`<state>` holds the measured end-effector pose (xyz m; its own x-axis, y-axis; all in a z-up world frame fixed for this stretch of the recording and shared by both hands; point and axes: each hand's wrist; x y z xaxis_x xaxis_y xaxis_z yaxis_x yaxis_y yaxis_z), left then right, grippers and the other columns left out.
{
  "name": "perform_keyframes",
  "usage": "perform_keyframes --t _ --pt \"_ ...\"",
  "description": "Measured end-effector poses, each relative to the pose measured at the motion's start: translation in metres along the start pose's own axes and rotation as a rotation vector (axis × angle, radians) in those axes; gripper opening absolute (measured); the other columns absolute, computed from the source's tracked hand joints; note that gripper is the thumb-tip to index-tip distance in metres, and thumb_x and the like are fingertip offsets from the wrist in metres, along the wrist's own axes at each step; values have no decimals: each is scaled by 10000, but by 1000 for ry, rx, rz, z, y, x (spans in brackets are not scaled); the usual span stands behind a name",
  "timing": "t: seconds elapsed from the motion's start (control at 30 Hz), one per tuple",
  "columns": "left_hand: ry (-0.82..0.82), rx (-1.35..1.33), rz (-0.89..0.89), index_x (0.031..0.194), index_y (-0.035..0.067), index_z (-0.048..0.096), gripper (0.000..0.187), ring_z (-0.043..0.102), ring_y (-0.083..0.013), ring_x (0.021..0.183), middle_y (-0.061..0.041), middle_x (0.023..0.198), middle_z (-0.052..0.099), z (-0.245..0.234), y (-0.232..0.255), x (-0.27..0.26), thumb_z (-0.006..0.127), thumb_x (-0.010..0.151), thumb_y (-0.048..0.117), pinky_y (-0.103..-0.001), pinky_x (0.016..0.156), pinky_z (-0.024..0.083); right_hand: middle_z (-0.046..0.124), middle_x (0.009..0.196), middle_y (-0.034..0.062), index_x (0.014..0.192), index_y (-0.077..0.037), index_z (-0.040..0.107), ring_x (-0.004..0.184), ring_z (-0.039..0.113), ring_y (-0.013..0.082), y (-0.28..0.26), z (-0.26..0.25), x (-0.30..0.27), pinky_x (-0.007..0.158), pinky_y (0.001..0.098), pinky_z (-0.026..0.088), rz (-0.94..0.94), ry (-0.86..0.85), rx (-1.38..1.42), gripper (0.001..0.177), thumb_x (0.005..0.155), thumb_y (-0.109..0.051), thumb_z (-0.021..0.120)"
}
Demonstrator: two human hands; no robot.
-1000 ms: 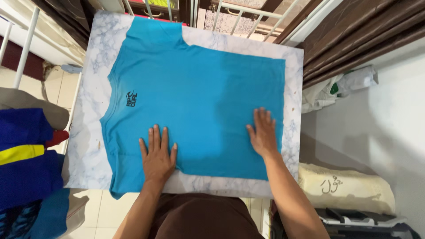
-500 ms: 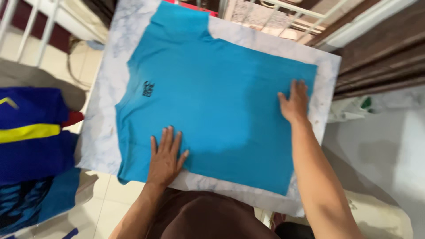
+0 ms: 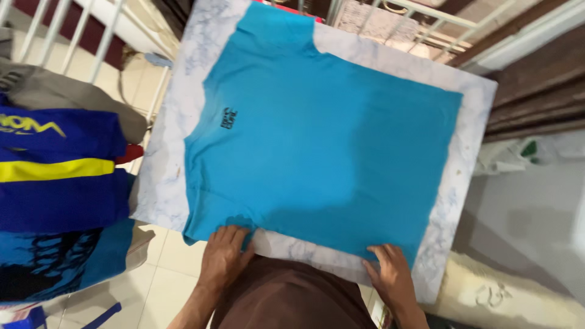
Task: The person folds a shirt on a table and places it inside a suitcase.
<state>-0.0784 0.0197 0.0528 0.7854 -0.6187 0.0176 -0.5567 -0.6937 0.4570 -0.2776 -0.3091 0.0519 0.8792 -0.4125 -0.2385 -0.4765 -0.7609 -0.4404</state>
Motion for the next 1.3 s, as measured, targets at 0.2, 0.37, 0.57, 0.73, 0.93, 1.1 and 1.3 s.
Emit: perform_keyframes --t 0.2,0.37,0.57,0.73,0.93,1.1,1.3 --pt "-127 2 26 853 59 654 101 666 -346 837 -136 845 690 0 -14 9 703 813 136 -465 774 518 701 964 126 929 -24 723 956 644 338 16 -13 -8 858 455 496 -76 72 -25 169 802 -135 716" --pt "-285 -10 -18 822 21 643 143 682 -386 809 -186 820 697 -3 -23 3 693 747 133 -499 725 546 697 891 132 845 -32 704 903 659 344 27 -10 -12 829 448 508 -58 -22 -108 88 832 -112 671" --pt "-489 -182 -330 1024 112 731 308 713 -403 760 -195 769 732 -26 -25 8 746 847 363 -494 702 567 704 923 125 829 -56 706 953 675 333 30 -6 -20 855 448 530 75 -235 -188 75 818 -124 675" --pt "148 -76 -541 1015 67 727 213 700 -423 855 -192 928 740 -46 -68 38 622 990 251 -523 755 549 714 988 115 873 -72 729 1004 679 336 18 -10 -19 860 452 537 191 -281 -182 90 814 -122 684" --pt "146 -44 -717 1012 22 715 301 686 -451 950 -217 995 737 -46 -100 74 689 953 316 -547 821 531 729 1042 122 914 -79 757 991 695 338 13 -17 -19 867 444 544 198 -311 -188 112 847 -138 690" --pt "33 45 -674 983 22 738 334 688 -474 956 -258 987 732 -39 -129 80 669 1006 348 -561 832 534 742 1003 122 919 -69 754 950 710 321 5 -18 -20 848 429 552 281 -308 -183 109 851 -137 702" --pt "-82 -5 -709 944 39 778 388 696 -450 954 -248 983 742 -56 -137 79 730 918 423 -548 839 537 751 979 122 921 -73 751 910 724 317 10 -13 -22 818 424 558 269 -276 -155 111 848 -141 703"
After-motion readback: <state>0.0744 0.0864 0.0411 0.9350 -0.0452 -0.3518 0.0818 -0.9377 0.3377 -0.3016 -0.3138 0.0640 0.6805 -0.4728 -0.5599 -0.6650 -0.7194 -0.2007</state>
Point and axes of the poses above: each hand's wrist, its own x-axis towards the middle knuckle, its own z-axis out of the palm, y = z × x
